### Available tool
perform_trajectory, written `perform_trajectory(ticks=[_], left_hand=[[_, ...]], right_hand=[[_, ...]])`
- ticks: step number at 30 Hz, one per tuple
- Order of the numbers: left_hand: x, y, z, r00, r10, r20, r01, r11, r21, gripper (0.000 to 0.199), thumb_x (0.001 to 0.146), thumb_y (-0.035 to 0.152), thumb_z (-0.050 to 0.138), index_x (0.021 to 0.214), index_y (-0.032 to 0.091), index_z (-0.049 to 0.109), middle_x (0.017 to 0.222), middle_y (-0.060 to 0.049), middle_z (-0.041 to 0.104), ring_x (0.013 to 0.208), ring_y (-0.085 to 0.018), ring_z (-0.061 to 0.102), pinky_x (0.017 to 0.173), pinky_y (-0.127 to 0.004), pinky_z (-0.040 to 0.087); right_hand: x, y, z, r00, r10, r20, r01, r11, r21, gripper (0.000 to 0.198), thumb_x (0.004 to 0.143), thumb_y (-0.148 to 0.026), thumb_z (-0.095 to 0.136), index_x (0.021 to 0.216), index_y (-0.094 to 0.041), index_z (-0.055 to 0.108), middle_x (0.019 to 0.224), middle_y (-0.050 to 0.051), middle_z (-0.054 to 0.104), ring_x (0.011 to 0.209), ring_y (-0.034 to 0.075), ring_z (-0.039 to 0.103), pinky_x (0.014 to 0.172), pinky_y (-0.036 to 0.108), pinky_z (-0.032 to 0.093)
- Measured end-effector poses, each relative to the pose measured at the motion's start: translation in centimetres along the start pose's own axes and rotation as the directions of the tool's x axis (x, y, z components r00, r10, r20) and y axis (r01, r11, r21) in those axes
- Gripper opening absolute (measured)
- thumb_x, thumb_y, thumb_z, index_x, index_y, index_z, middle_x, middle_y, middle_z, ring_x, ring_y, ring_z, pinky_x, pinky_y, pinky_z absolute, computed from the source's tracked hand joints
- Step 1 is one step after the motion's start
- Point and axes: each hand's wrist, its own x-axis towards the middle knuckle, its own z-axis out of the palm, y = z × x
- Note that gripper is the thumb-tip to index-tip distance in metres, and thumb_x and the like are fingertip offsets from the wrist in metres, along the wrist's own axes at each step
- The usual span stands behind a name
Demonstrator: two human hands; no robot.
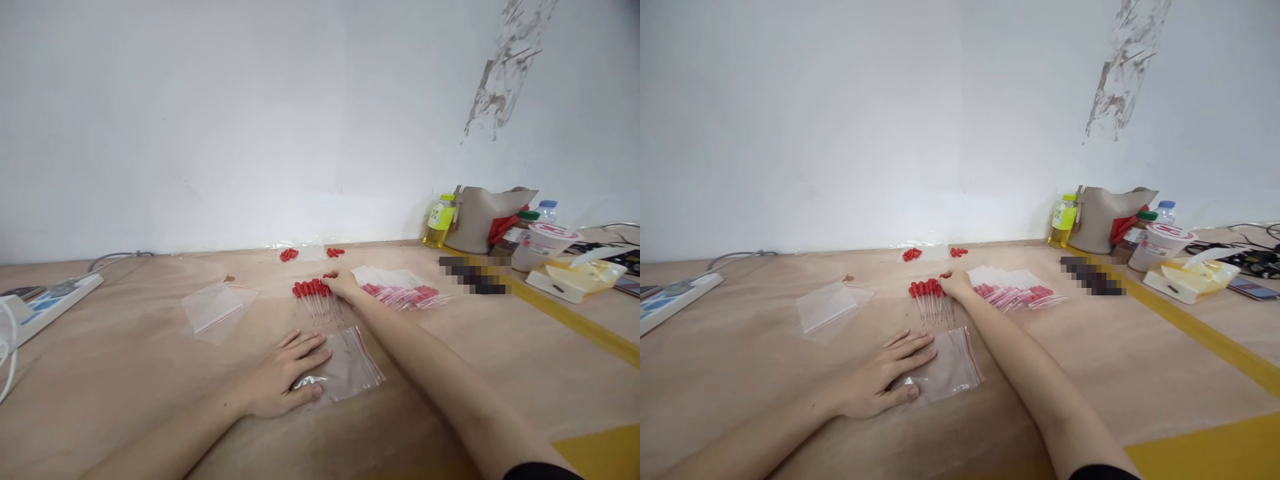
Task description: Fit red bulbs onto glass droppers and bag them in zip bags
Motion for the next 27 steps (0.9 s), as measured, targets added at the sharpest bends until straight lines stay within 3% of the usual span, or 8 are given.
perform_trajectory(ticks=[6, 11, 16, 20, 27], left_hand=[[-0.1, -0.2, 0.0, 0.999, 0.019, -0.040, -0.022, 0.998, -0.066, 0.049, 0.088, 0.041, 0.037, 0.135, 0.030, 0.025, 0.143, -0.003, 0.022, 0.131, -0.024, 0.019, 0.106, -0.049, 0.014], [-0.2, -0.2, 0.5, 0.983, -0.009, -0.185, -0.014, 0.992, -0.125, 0.041, 0.089, 0.035, 0.039, 0.129, 0.027, 0.039, 0.138, -0.004, 0.032, 0.128, -0.023, 0.025, 0.106, -0.046, 0.017], [0.0, 0.0, 0.6, 0.977, -0.033, -0.209, 0.001, 0.989, -0.151, 0.042, 0.086, 0.037, 0.044, 0.126, 0.026, 0.043, 0.130, -0.006, 0.043, 0.121, -0.023, 0.037, 0.103, -0.042, 0.028], [0.1, 0.0, 0.6, 0.982, -0.055, -0.179, 0.028, 0.988, -0.151, 0.042, 0.086, 0.039, 0.043, 0.126, 0.026, 0.043, 0.131, -0.005, 0.043, 0.121, -0.023, 0.037, 0.102, -0.042, 0.029], [0.1, -0.1, 0.6, 0.980, -0.038, -0.196, 0.008, 0.988, -0.153, 0.044, 0.086, 0.038, 0.043, 0.128, 0.026, 0.040, 0.131, -0.006, 0.043, 0.120, -0.023, 0.038, 0.102, -0.043, 0.028]], right_hand=[[-0.5, -1.2, -0.9, 0.998, 0.064, -0.023, -0.056, 0.967, 0.247, 0.013, 0.069, -0.027, 0.052, 0.074, -0.015, 0.054, 0.069, 0.002, 0.062, 0.051, 0.008, 0.052, 0.045, 0.019, 0.040], [-3.3, -1.0, -5.7, 0.994, 0.067, -0.087, -0.024, 0.905, 0.425, 0.018, 0.078, -0.030, 0.043, 0.091, -0.020, 0.036, 0.067, -0.002, 0.058, 0.041, 0.006, 0.046, 0.035, 0.016, 0.036], [-7.9, 2.6, -9.8, 0.987, 0.069, -0.144, 0.030, 0.807, 0.590, 0.023, 0.075, -0.032, 0.052, 0.086, -0.023, 0.033, 0.058, -0.006, 0.052, 0.039, 0.009, 0.048, 0.035, 0.020, 0.042], [-10.2, 4.4, -10.1, 0.980, 0.146, -0.136, -0.014, 0.728, 0.685, 0.028, 0.072, -0.031, 0.057, 0.082, -0.024, 0.033, 0.060, -0.007, 0.052, 0.042, 0.009, 0.053, 0.040, 0.022, 0.047], [-11.0, 4.4, -8.7, 0.984, 0.170, -0.045, -0.069, 0.610, 0.790, 0.029, 0.070, -0.028, 0.062, 0.078, -0.024, 0.034, 0.060, -0.007, 0.053, 0.046, 0.010, 0.057, 0.045, 0.024, 0.051]])
